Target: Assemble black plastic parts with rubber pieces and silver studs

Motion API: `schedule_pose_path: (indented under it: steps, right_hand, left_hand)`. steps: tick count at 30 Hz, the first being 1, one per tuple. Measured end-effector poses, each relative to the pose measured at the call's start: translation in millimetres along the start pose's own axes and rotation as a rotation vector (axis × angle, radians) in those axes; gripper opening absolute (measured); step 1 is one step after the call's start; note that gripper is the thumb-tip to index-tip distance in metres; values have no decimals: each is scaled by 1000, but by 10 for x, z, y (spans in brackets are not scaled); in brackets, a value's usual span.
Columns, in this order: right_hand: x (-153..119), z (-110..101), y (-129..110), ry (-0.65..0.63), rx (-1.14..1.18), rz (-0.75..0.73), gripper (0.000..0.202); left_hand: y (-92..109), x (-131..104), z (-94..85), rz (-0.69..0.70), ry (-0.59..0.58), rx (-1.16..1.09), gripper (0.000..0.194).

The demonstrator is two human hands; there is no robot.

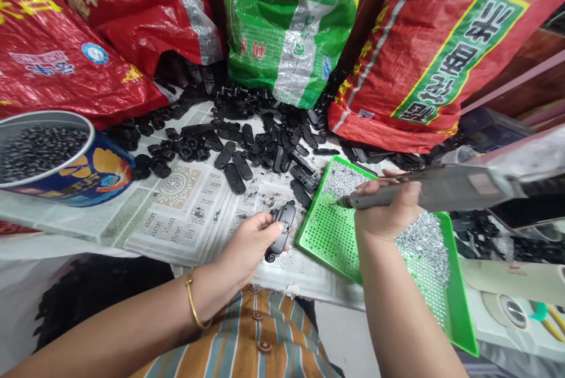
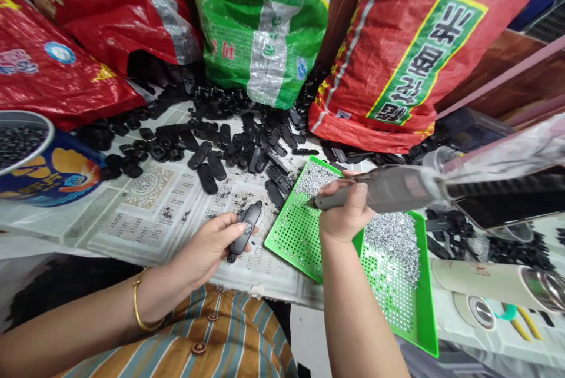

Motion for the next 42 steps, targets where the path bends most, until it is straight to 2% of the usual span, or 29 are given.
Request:
schedule_pose_path:
  steps: [3, 6, 9, 15, 24, 29, 34, 42]
  right_hand:
    - [-73, 63, -222, -15, 101, 23, 41]
    - [-240, 201, -438, -131, 168, 101, 43]
    - [-422, 339, -556, -233, 185, 162, 44]
    - [-577, 458, -502, -273, 212, 277, 44]
    - [-635, 466, -422, -269, 179, 250, 42]
    - [-698, 485, -427, -354, 203, 202, 37]
    - [-751, 520, -461, -456, 227, 193, 36]
    - [-855, 504, -443, -510, 220, 176, 32]
  left_hand:
    - [-22, 47, 16, 32, 7, -6, 17]
    - [-28, 83, 38, 74, 14, -16, 15]
    - [-38, 100, 43, 102, 26, -27, 15]
    - [-67, 91, 24, 154, 6, -23, 15]
    - [-86, 73, 11, 179, 6, -3, 13]
    - [-82, 53, 27, 204, 36, 13, 14]
    - [-72, 23, 58, 158, 74, 45, 15]
    - [-94, 9, 90, 91, 80, 96, 12]
Point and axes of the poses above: each hand's wrist, its own x-axis towards the middle knuckle, its own z-axis out of the palm, y = z × x, the point moved 3 cm from there along x, towards the middle knuckle, and after that the axes turned 5 degrees about z, right-handed, at the moved point
